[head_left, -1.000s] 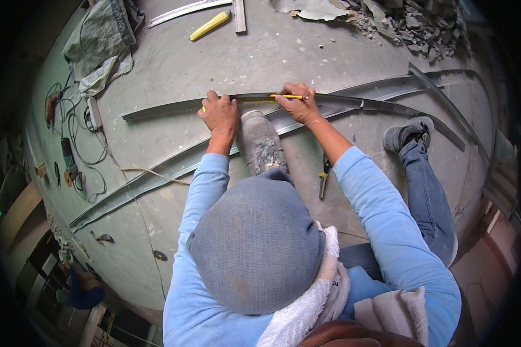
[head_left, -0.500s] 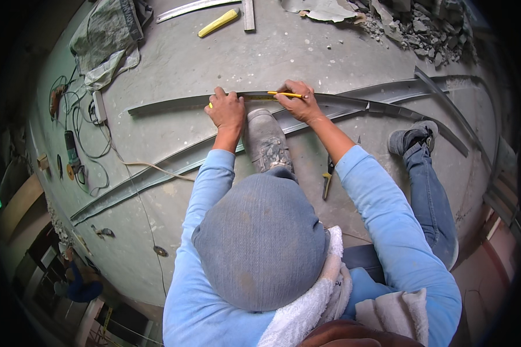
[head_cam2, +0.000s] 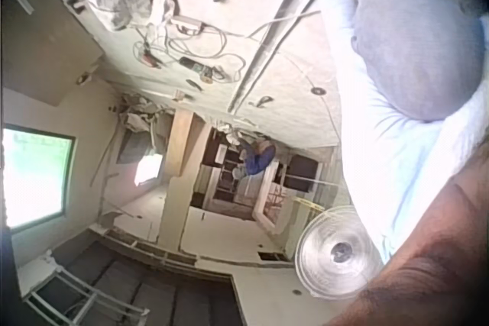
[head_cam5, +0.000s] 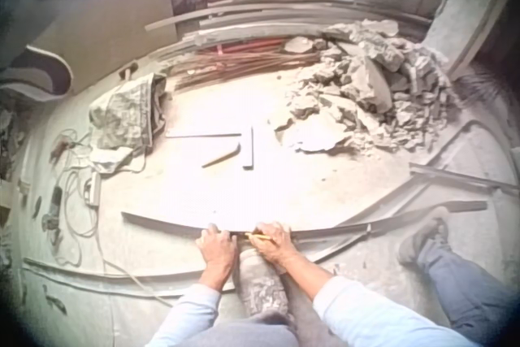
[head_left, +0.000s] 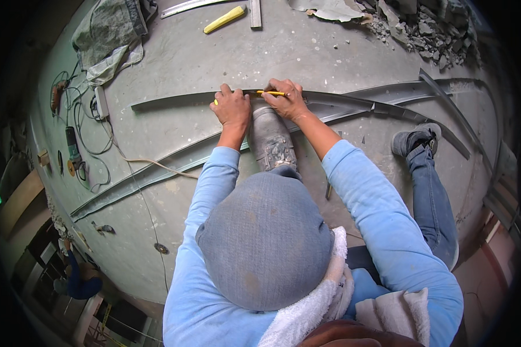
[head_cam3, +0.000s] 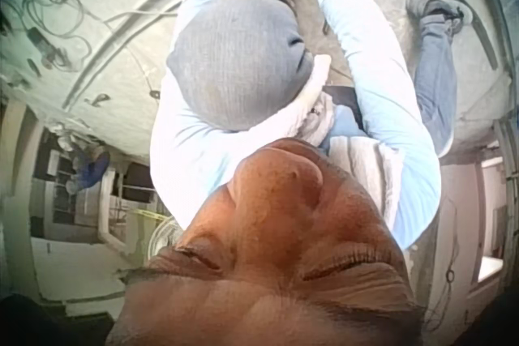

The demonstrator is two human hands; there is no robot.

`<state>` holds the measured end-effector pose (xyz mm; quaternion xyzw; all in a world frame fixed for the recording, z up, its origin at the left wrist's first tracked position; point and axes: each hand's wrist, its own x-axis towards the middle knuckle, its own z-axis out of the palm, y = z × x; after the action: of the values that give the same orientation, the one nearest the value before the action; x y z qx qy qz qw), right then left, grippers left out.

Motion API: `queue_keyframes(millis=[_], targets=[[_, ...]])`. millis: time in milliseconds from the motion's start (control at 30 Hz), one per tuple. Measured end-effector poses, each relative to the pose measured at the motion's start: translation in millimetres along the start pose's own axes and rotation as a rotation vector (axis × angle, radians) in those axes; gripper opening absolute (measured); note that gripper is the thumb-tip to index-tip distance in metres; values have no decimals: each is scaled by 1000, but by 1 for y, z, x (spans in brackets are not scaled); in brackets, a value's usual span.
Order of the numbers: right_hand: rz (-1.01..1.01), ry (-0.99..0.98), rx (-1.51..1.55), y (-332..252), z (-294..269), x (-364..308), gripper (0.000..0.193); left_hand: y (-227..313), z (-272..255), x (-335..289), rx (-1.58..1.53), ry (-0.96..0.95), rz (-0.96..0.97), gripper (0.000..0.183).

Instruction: The person sits on the floor and uses tin snips to cut notches into a long metal strip. They measure and mark the strip with a tape measure and pencil, then cut along the marks to create evenly spaced notches.

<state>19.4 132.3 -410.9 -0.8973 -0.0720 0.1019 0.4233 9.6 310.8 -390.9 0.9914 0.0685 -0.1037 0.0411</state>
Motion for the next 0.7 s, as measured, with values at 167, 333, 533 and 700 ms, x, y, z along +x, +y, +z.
queue_keyframes(millis=[167, 333, 533, 700], targets=[[20, -22, -3, 1, 1, 0, 20, 0, 1, 0, 3, 9, -1, 29], [11, 14, -5, -1, 3, -1, 19, 1, -8, -1, -9, -44, -10, 30], [6, 14, -22, 0, 2, -3, 17, -4, -30, 6, -33, -228, 14, 36], [-18, 5, -15, 2, 1, -4, 17, -5, -35, 6, -21, -234, 54, 36]])
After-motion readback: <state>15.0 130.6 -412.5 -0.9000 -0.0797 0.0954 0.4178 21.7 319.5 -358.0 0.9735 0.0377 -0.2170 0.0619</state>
